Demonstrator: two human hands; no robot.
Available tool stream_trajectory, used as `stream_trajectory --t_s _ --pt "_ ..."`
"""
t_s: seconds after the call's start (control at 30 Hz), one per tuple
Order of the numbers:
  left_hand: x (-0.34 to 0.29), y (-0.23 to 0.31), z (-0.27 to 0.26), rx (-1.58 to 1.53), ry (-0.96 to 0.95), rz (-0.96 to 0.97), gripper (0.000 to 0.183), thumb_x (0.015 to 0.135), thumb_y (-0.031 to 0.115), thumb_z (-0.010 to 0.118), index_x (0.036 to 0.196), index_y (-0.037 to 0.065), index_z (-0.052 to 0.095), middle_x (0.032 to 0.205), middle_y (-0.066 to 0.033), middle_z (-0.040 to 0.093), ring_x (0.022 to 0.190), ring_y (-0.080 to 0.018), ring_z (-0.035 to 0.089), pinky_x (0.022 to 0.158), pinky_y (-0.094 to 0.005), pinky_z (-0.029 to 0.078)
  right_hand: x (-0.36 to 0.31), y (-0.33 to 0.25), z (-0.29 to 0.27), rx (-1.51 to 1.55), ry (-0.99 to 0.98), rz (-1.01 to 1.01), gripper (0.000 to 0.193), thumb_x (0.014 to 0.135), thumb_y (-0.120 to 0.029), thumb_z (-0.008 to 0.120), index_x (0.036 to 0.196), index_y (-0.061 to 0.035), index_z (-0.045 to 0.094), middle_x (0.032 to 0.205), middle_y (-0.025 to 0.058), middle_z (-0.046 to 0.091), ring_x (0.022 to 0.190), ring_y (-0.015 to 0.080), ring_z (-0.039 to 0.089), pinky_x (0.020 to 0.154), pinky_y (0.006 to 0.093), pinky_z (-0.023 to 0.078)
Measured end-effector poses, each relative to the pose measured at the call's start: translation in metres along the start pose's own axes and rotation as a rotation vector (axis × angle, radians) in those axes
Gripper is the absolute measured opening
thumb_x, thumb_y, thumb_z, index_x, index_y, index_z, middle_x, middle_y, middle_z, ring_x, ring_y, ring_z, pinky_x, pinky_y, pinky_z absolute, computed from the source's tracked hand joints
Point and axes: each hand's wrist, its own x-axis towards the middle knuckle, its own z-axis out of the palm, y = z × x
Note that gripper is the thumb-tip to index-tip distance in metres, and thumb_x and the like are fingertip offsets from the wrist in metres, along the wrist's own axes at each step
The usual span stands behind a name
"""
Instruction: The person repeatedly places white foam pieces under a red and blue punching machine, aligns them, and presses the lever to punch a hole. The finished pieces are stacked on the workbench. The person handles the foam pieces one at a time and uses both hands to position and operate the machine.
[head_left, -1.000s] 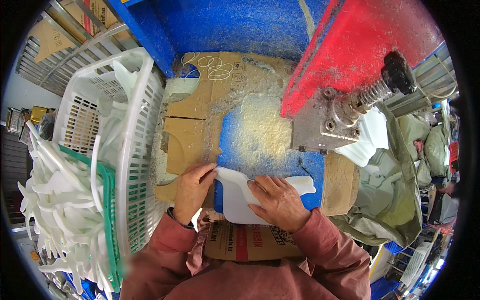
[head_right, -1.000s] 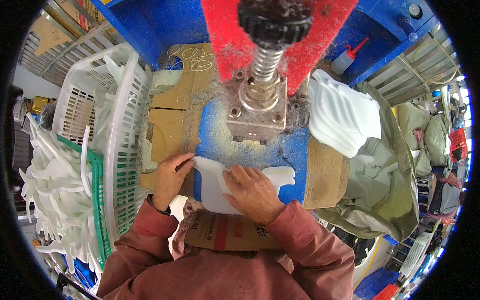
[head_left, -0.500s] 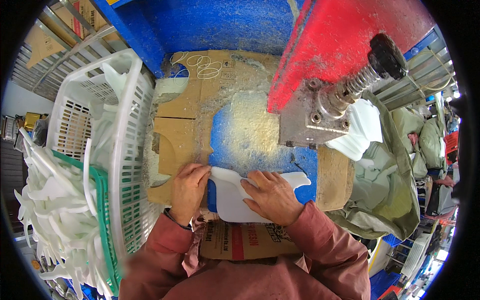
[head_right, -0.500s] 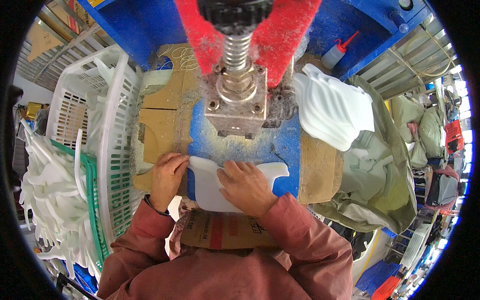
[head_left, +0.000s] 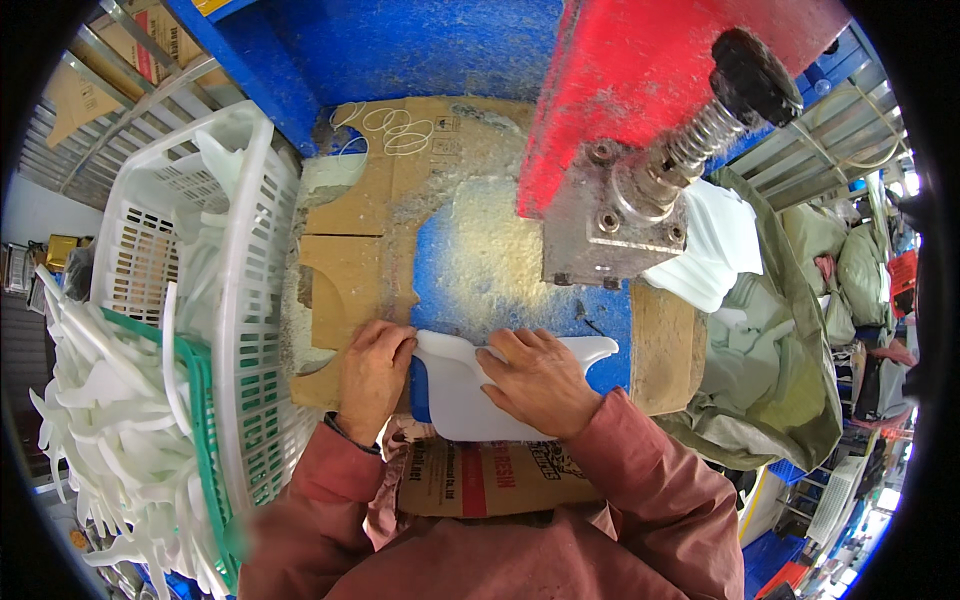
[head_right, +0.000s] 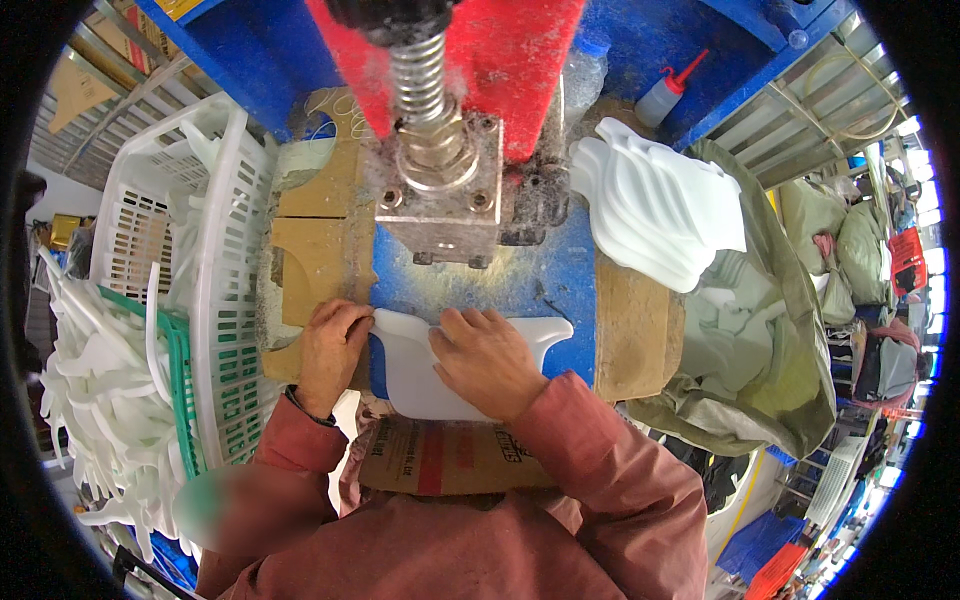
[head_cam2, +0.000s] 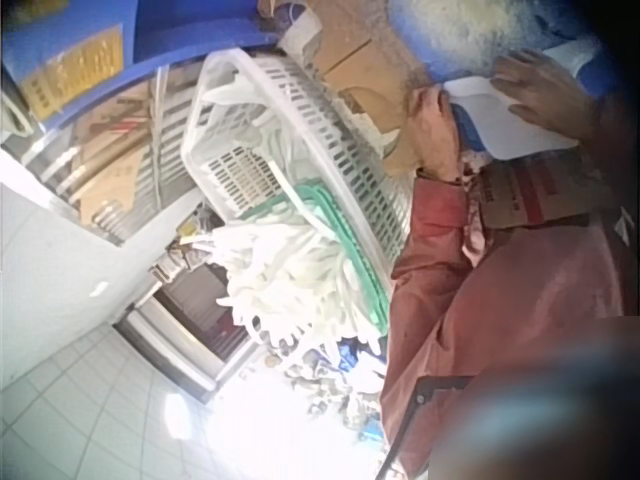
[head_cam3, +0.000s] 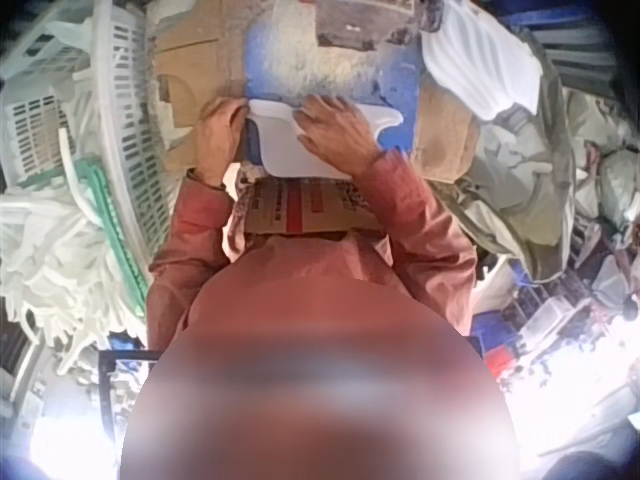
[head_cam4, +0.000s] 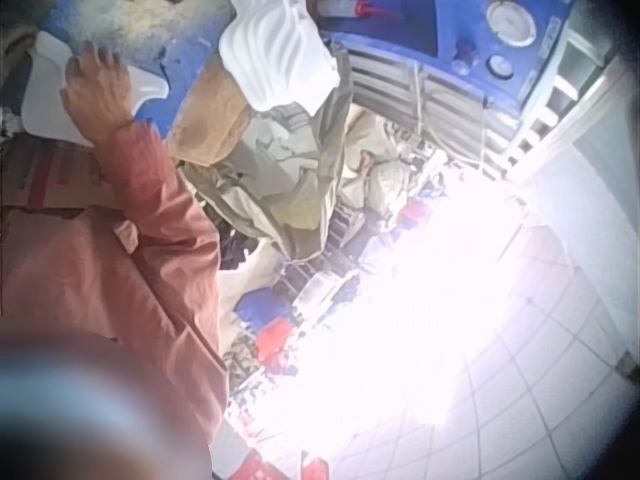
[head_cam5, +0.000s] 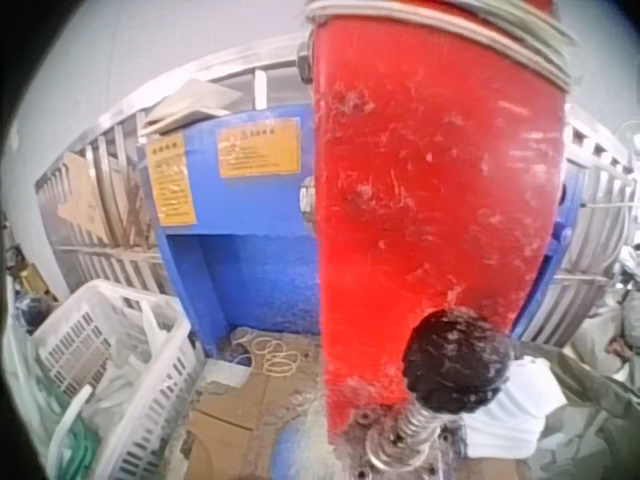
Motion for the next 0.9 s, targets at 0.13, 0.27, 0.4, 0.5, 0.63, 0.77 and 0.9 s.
stream_trajectory --t_s 0.13,0.27,0.4,0.5,0.63,0.77,0.9 --pt "0.002 0.005 -0.004 -0.007 -0.012 0.002 0.015 0.089 0.005 0.075 0.104 0.004 0.075 0.097 -0.0133 0.071 0.095 -0.0370 0.067 0.084 -0.0448 0.055 0.004 0.002 0.004 -0.057 0.004 -0.017 0.037 0.086 -0.025 0.077 0.118 -0.0071 0.071 0.112 0.0073 0.057 0.103 0.0265 0.062 0.091 0.0419 0.051" --pt "-0.001 0.021 -0.017 0.032 0.093 0.011 0.023 0.090 0.003 0.072 0.113 0.005 0.073 0.103 -0.0132 0.070 0.096 -0.0373 0.068 0.086 -0.0444 0.055 0.003 0.004 0.010 -0.108 -0.008 -0.021 0.034 0.087 -0.027 0.075 0.115 -0.0081 0.071 0.110 0.0076 0.058 0.102 0.0260 0.062 0.089 0.0408 0.051" --pt "-0.005 0.041 -0.015 -0.019 -0.038 0.111 0.029 0.092 0.004 0.071 0.120 0.006 0.071 0.109 -0.0135 0.069 0.097 -0.0375 0.069 0.085 -0.0447 0.057 0.004 0.005 0.016 -0.146 0.022 -0.041 0.032 0.087 -0.028 0.075 0.113 -0.0090 0.071 0.109 0.0079 0.058 0.099 0.0265 0.063 0.086 0.0416 0.051" --pt "0.005 0.043 0.003 -0.032 -0.197 0.193 0.030 0.091 0.007 0.072 0.122 0.007 0.071 0.108 -0.0140 0.070 0.098 -0.0367 0.069 0.084 -0.0454 0.057 0.005 0.004 0.013 -0.180 0.025 -0.041 0.034 0.086 -0.028 0.076 0.114 -0.0100 0.072 0.108 0.0082 0.059 0.098 0.0273 0.064 0.085 0.0426 0.052" --pt "0.017 0.032 0.021 0.043 -0.288 0.158 0.033 0.090 0.012 0.075 0.122 0.008 0.070 0.106 -0.0143 0.070 0.100 -0.0355 0.069 0.085 -0.0453 0.057 -0.014 0.001 -0.004 -0.026 0.127 0.008 0.038 0.086 -0.029 0.079 0.119 -0.0103 0.072 0.106 0.0100 0.061 0.098 0.0301 0.067 0.085 0.0437 0.054" --pt "0.016 0.026 0.026 0.084 -0.216 0.211 0.034 0.090 0.015 0.075 0.123 0.007 0.070 0.106 -0.0148 0.070 0.099 -0.0369 0.069 0.084 -0.0460 0.057 -0.049 0.006 -0.018 0.163 0.175 0.178 0.036 0.090 -0.028 0.077 0.122 -0.0112 0.073 0.104 0.0127 0.067 0.095 0.0353 0.069 0.084 0.0438 0.055" --pt "0.012 0.031 0.026 0.079 -0.302 0.121 0.034 0.092 0.011 0.072 0.126 0.007 0.070 0.110 -0.0150 0.070 0.098 -0.0369 0.069 0.084 -0.0463 0.058 -0.082 0.028 -0.019 0.460 0.274 0.316 0.031 0.094 -0.019 0.076 0.120 -0.0032 0.073 0.102 0.0161 0.070 0.092 0.0364 0.069 0.079 0.0421 0.057"
